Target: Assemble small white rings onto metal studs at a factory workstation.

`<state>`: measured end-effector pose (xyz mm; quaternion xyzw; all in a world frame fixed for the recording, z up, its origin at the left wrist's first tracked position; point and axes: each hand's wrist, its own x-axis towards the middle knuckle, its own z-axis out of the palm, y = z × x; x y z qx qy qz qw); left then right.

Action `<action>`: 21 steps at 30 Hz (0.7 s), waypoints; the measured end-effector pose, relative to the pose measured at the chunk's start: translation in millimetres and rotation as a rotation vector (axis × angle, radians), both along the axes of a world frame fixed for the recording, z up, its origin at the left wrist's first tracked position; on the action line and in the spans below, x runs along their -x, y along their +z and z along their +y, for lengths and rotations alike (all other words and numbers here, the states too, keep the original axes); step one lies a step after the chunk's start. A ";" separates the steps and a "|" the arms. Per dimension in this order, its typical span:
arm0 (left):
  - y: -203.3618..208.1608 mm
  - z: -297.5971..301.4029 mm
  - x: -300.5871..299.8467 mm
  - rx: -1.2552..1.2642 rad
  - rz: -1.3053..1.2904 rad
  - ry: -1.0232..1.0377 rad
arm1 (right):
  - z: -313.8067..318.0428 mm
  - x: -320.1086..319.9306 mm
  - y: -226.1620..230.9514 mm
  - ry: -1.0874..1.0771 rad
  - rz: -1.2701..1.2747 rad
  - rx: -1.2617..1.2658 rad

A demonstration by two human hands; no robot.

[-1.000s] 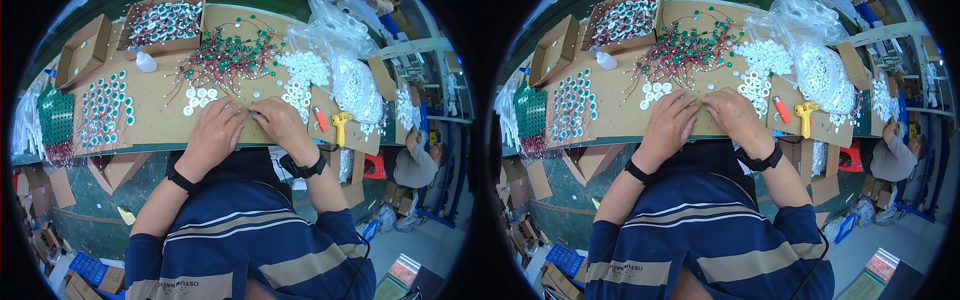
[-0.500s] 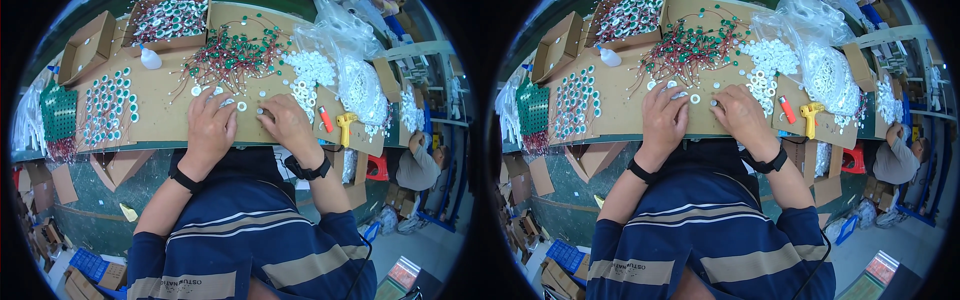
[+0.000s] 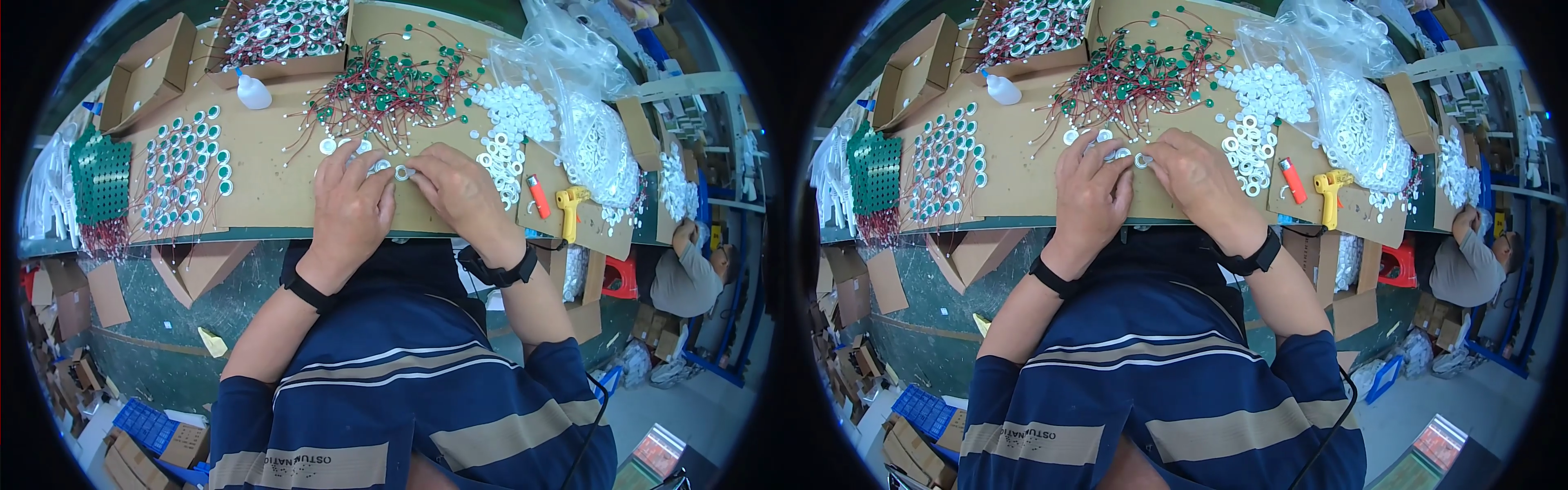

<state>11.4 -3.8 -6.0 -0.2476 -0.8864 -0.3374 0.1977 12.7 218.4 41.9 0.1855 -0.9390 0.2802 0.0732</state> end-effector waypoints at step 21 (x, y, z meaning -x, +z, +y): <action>-0.2 -0.8 -0.3 0.015 -0.005 -0.016 | 0.3 9.8 -10.6 0.091 -0.056 -0.010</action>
